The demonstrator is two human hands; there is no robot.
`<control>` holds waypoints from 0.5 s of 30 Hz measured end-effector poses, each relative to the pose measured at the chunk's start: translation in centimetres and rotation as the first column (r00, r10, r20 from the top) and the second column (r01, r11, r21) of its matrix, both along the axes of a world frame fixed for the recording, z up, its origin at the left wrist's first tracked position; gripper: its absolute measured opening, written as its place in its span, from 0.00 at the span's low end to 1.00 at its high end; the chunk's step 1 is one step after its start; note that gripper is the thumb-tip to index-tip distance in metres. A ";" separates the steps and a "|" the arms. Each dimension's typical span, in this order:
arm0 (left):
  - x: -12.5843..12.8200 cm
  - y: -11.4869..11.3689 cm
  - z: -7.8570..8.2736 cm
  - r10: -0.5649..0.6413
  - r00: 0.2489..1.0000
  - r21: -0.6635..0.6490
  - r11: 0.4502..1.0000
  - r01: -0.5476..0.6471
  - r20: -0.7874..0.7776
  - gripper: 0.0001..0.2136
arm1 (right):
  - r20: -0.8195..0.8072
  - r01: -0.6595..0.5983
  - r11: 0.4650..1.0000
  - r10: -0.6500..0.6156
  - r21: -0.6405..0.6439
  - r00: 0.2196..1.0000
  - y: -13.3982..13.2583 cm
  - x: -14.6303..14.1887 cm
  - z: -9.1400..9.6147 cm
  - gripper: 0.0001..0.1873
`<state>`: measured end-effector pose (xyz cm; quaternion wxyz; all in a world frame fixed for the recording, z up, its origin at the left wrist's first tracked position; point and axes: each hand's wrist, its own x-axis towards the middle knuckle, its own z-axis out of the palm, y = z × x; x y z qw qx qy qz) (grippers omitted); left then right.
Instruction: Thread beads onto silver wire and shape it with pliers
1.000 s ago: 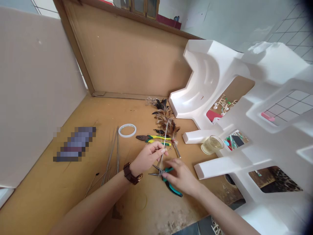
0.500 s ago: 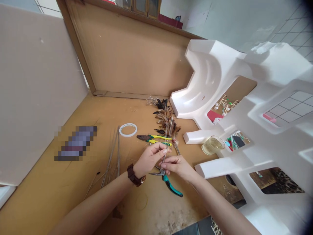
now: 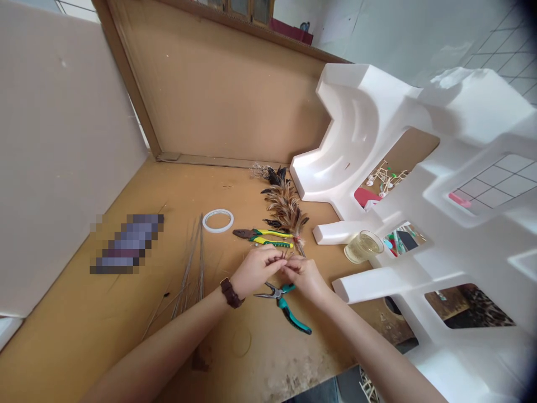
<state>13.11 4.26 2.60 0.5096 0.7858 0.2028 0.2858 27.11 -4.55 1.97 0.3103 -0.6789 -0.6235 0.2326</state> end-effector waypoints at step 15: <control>0.7 0.6 -3.8 -0.054 0.996 -0.133 0.990 0.044 -0.067 0.06 | 0.121 -0.039 0.998 0.034 0.040 0.992 0.2 -0.7 -4.4 0.11</control>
